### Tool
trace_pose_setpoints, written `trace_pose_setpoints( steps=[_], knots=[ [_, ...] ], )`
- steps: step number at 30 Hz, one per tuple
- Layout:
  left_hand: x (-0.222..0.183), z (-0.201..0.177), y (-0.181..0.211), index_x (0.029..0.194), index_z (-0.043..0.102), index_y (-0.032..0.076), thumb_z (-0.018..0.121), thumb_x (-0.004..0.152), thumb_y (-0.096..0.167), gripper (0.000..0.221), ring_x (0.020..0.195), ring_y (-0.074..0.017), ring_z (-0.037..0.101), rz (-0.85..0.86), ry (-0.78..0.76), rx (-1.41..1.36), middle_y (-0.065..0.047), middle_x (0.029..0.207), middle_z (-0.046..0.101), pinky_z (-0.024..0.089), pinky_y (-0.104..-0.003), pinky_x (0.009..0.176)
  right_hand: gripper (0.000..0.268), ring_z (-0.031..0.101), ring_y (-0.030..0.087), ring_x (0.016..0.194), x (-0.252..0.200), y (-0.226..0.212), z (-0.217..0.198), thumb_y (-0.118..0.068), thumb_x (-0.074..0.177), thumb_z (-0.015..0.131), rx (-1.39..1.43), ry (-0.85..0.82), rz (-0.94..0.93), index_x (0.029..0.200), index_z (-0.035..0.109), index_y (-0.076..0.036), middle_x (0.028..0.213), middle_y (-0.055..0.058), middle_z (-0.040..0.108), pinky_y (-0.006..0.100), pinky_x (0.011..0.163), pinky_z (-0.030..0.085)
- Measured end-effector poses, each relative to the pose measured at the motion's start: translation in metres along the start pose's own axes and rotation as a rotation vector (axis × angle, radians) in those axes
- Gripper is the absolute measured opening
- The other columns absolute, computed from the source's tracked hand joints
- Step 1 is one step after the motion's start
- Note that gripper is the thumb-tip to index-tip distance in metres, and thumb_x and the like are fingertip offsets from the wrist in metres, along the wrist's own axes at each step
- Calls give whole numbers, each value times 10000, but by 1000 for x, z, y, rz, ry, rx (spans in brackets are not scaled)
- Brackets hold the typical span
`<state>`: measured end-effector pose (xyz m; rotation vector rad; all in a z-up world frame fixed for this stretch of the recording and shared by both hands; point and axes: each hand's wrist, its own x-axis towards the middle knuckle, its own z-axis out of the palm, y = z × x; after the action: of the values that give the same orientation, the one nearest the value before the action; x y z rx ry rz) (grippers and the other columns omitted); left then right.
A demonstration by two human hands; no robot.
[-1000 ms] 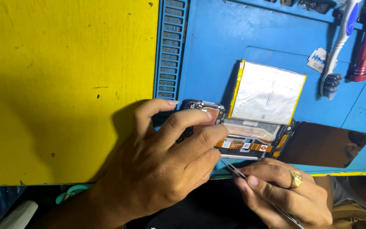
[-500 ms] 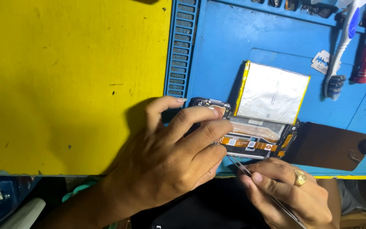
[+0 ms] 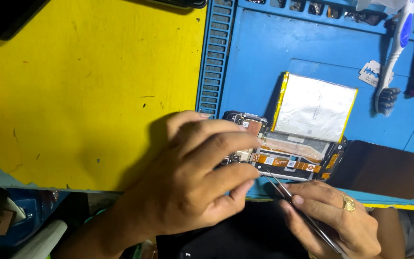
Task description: Assembling internal components of a mobile phone, including connecting ribbon cables and installing the battery.
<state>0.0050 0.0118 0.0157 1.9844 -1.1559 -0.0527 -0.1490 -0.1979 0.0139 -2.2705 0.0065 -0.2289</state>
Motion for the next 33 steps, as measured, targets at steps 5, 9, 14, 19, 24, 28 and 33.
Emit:
trace_pose_setpoints(
  steps=[5,9,14,19,24,28,33],
  knots=[
    [6,-11,6,953,654,125,819,873,101,185,1110,-300,603,-112,-106,28,-54,1210,640,374,-487,898,239,804,197,773,-3,4,-2,-16,761,823,-11,-24,-9,923,647,-19,885,157,760,308,801,665],
    [10,-9,13,903,618,77,758,930,42,147,1089,-315,574,-129,-129,135,-78,1229,637,390,-531,927,246,807,205,774,-2,5,-1,-2,766,819,6,-28,-18,937,642,-17,883,160,753,319,796,677],
    [13,-3,19,900,662,109,667,1006,58,118,1039,-265,603,-136,-98,287,-21,1232,662,430,-508,914,260,802,198,764,-2,6,-1,-3,756,830,10,-47,-25,936,642,-12,881,159,752,323,799,677],
    [18,1,26,841,647,106,630,995,31,173,1009,-276,589,-166,-84,315,-37,1182,659,438,-538,913,270,805,197,782,0,5,-2,6,755,834,9,-54,-31,944,642,-10,900,165,753,316,801,676],
    [22,3,33,777,664,98,587,942,-25,220,993,-280,583,-196,-71,363,-34,1121,669,459,-549,916,264,815,193,799,-1,7,-3,-1,774,820,15,-72,-43,963,637,-23,897,152,754,323,805,683],
    [25,2,33,730,687,91,609,883,-34,212,968,-302,576,-184,-96,340,-49,1119,673,445,-550,920,271,815,200,798,-3,8,-3,0,766,825,30,-66,-35,961,638,-20,900,157,752,326,810,687],
    [30,8,39,863,633,93,592,909,-33,140,916,-260,553,-252,-50,381,3,916,570,473,-543,941,304,816,190,831,-7,15,-5,-23,774,841,25,-85,-80,996,634,-32,931,151,757,327,820,692]
  ],
)
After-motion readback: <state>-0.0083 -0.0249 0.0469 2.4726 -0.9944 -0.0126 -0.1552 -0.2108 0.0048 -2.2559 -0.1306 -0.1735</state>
